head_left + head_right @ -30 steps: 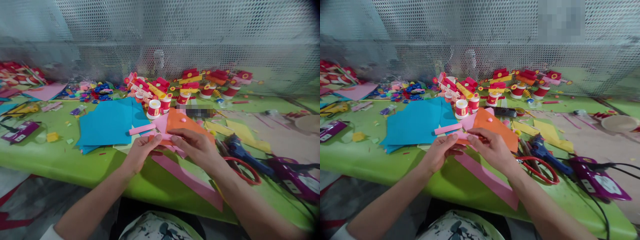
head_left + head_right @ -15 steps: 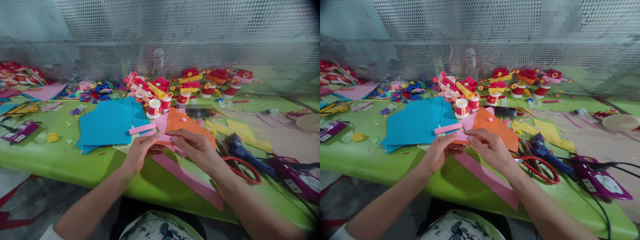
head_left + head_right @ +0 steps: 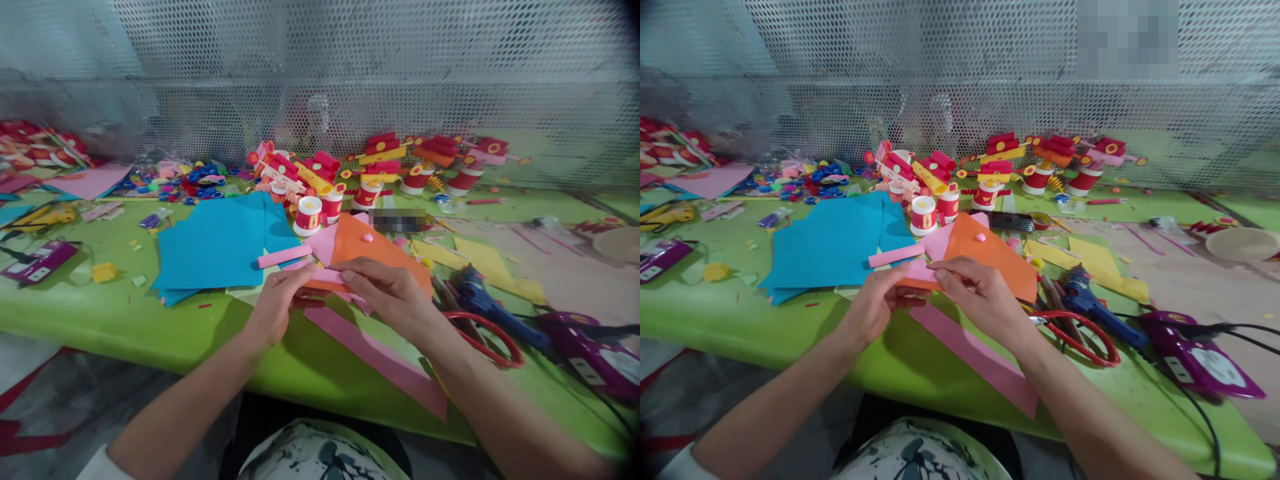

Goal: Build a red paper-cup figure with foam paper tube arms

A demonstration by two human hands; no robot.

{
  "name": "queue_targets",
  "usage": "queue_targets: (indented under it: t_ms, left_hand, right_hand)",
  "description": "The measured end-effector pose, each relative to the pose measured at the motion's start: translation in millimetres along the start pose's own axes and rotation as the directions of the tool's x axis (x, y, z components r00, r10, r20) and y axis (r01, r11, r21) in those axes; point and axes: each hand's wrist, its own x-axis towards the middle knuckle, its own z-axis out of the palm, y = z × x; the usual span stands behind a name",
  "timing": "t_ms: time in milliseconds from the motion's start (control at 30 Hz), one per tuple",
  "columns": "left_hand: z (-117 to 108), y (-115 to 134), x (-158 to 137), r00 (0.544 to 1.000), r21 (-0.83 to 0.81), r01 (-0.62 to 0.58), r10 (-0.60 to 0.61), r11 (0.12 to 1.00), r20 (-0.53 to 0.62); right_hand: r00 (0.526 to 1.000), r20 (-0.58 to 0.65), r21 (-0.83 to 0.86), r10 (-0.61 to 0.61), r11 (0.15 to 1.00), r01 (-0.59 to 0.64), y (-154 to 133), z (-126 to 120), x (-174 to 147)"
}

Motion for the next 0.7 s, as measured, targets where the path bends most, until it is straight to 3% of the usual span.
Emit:
queue_targets:
  t_ms: [400, 700]
  left_hand:
    - [1.7, 1.6, -0.7, 0.998, 0.015, -0.005, 0.006, 1.000, -0.067]
    - [2.8, 2.2, -0.9, 0.999, -0.024, -0.022, 0.021, 0.999, -0.046]
  right_hand:
    - [0.999, 0.013, -0.012, 0.042, 0.999, -0.042, 4.3, 2.7, 2.2]
    - [0.998, -0.056, 0.039, -0.034, 0.999, 0.036, 9.7, -1.7, 0.7]
